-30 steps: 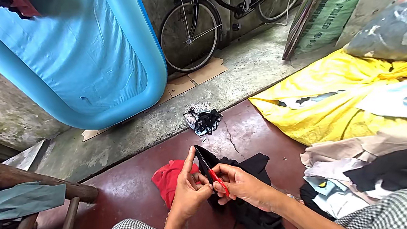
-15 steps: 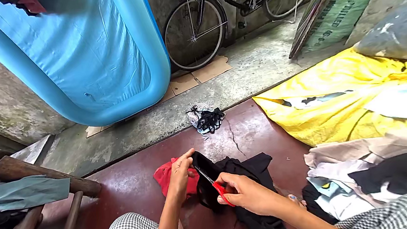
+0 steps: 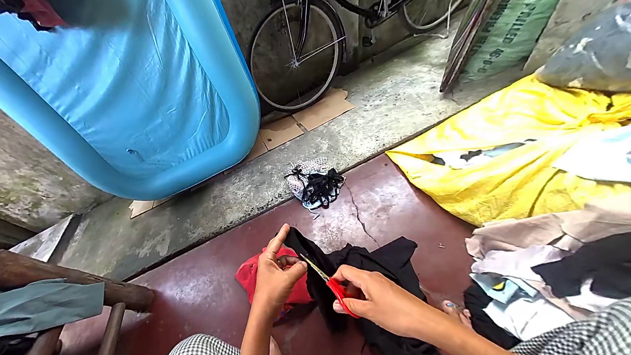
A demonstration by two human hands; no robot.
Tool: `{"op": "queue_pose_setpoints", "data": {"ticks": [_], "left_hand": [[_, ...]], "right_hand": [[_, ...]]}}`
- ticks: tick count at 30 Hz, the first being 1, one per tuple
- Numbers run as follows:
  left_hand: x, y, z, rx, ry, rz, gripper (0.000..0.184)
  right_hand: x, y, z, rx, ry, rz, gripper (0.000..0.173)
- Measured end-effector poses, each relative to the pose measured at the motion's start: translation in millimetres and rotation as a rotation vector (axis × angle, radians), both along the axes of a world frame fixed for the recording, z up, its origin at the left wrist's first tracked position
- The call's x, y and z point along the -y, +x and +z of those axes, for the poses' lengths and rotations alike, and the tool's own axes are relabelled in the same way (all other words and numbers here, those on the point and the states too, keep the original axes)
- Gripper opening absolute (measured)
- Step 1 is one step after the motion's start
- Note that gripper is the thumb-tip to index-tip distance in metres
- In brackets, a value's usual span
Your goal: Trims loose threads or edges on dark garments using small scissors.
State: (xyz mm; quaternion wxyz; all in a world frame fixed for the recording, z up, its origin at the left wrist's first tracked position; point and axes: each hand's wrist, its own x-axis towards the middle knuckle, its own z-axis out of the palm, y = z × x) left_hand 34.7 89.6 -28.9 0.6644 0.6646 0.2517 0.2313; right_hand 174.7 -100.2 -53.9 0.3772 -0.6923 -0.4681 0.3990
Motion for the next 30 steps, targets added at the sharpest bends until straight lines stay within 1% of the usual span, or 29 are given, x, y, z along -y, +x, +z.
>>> {"op": "queue_pose_setpoints", "data": {"ticks": [2,4,5,8,10,11,15,20,27,30], "left_hand": [[0,-1,0,0.010,0.009,0.000,0.088],[0,-2,0,0.025,0.011,0.000,0.088],[1,-2,2,0.032,0.009,-0.003,0.088],[4,-3,8,0.057,-0.007,-0.023,0.091],[4,-5,12,0.073,-0.015,-0.042,0.093],[4,-6,13,0.081,-0.017,-0.049,0.093],[3,-10,16,0.092,-0.012,-0.064,0.094],[3,-13,19,0.093,-0.003,-0.074,0.095],[2,-14,20,0.110,0.000,-0.079,0.096],[5,-13,20,0.110,0.008,-0.090,0.096]], "right_hand": [[-1,0,-1,-0.015,0.017,0.004,0.036],[-1,0,-3,-0.088,0.046,0.021,0.038],[-2,0,-3,-0.156,0.057,0.036,0.040],[-2,-1,4,-0.454,0.057,0.111,0.050],[-2,0,7,-0.606,0.054,0.146,0.051],[-2,0,7,-0.644,0.066,0.163,0.049],[-3,4,6,-0.628,0.100,0.203,0.048],[-5,3,6,-0.629,0.131,0.192,0.047],[-5,0,11,-0.667,0.133,0.154,0.036],[-5,-1,12,-0.698,0.130,0.174,0.041]]}}
